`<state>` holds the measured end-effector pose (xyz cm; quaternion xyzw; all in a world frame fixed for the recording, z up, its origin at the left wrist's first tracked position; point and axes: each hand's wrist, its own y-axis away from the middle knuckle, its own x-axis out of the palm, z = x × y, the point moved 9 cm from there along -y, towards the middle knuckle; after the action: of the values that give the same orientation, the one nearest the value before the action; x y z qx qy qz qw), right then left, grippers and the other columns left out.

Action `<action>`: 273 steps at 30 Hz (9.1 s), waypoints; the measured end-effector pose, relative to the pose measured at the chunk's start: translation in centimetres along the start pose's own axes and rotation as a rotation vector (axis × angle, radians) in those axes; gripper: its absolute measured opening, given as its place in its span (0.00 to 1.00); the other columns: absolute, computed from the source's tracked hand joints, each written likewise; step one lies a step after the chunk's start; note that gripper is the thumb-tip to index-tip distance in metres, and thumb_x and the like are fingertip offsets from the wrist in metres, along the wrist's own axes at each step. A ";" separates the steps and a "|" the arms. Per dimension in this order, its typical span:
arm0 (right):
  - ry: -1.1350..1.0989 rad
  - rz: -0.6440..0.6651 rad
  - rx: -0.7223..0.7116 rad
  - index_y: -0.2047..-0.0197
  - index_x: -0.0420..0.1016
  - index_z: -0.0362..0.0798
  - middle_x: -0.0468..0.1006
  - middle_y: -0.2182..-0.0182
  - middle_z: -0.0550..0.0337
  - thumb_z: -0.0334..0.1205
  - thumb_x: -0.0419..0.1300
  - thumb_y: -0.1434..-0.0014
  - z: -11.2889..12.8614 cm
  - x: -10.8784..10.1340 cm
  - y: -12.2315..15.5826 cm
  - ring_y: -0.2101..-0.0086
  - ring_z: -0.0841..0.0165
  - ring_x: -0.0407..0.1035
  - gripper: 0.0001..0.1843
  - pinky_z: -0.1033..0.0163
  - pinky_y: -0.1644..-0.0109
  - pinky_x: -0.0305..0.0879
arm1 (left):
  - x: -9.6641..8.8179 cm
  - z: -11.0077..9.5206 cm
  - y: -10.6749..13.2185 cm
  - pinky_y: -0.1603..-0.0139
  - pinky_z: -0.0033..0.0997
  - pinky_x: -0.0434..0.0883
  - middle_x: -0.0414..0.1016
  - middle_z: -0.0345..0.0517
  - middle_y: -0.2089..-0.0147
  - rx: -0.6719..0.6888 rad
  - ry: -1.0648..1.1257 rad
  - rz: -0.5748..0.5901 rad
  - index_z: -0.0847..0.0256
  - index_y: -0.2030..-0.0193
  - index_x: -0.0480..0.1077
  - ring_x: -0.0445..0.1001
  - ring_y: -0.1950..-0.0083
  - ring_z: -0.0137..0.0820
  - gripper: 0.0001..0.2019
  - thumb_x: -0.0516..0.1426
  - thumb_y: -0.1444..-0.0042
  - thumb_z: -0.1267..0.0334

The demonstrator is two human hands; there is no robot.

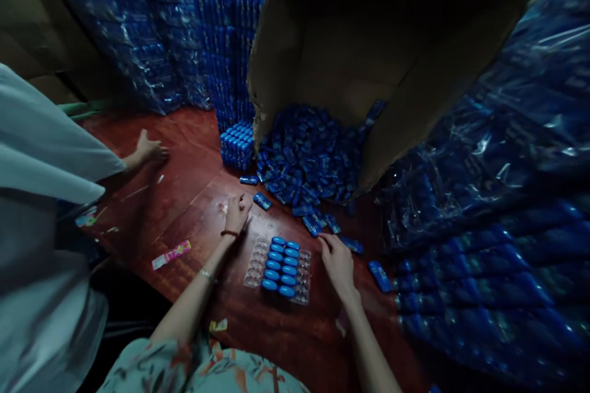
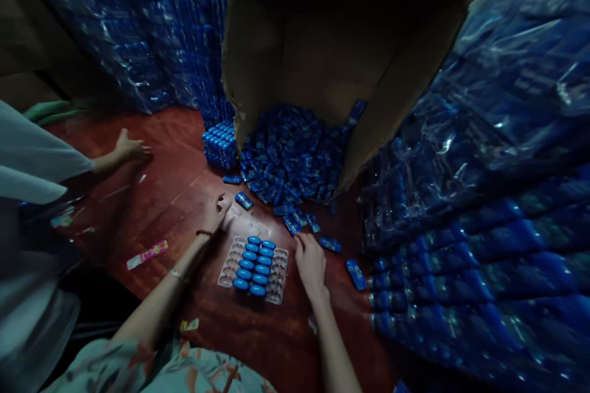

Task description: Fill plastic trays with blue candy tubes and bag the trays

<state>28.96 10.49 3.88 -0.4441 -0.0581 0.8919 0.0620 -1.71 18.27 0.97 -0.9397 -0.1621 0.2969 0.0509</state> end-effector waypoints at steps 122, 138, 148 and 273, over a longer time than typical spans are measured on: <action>-0.653 0.063 0.470 0.58 0.65 0.48 0.70 0.77 0.65 0.60 0.62 0.57 -8.3 0.6 7.1 0.81 0.71 0.63 0.29 0.65 0.77 0.60 | -2.3 -0.2 3.7 0.56 0.32 0.72 0.72 0.50 0.53 0.118 -0.195 0.337 0.61 0.47 0.58 0.74 0.54 0.33 0.16 0.47 0.38 0.58; -0.311 -0.057 0.116 0.57 0.70 0.49 0.74 0.63 0.57 0.49 0.55 0.42 -2.2 -0.7 8.9 0.68 0.69 0.68 0.15 0.65 0.64 0.66 | -1.9 0.9 9.7 0.53 0.35 0.71 0.73 0.50 0.54 -0.148 0.466 0.383 0.64 0.47 0.65 0.73 0.55 0.34 0.25 0.59 0.50 0.54; -0.296 -0.188 0.139 0.58 0.71 0.50 0.76 0.65 0.60 0.48 0.58 0.43 -2.4 -0.8 10.2 0.68 0.69 0.70 0.13 0.65 0.63 0.67 | -3.4 -2.5 9.8 0.51 0.36 0.71 0.72 0.53 0.52 0.257 -0.021 0.262 0.63 0.50 0.68 0.72 0.52 0.37 0.17 0.55 0.43 0.56; 0.332 0.371 -0.296 0.56 0.71 0.51 0.72 0.61 0.55 0.28 0.50 0.43 5.4 2.0 5.4 0.64 0.67 0.68 0.15 0.66 0.68 0.59 | -2.2 -0.2 12.4 0.52 0.34 0.68 0.71 0.45 0.57 -0.219 0.314 0.507 0.61 0.53 0.66 0.70 0.56 0.32 0.19 0.57 0.48 0.53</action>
<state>23.15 5.27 4.67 -0.5912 -0.0943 0.7850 -0.1591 0.11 5.89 -0.05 -0.9844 0.0564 0.1321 -0.1019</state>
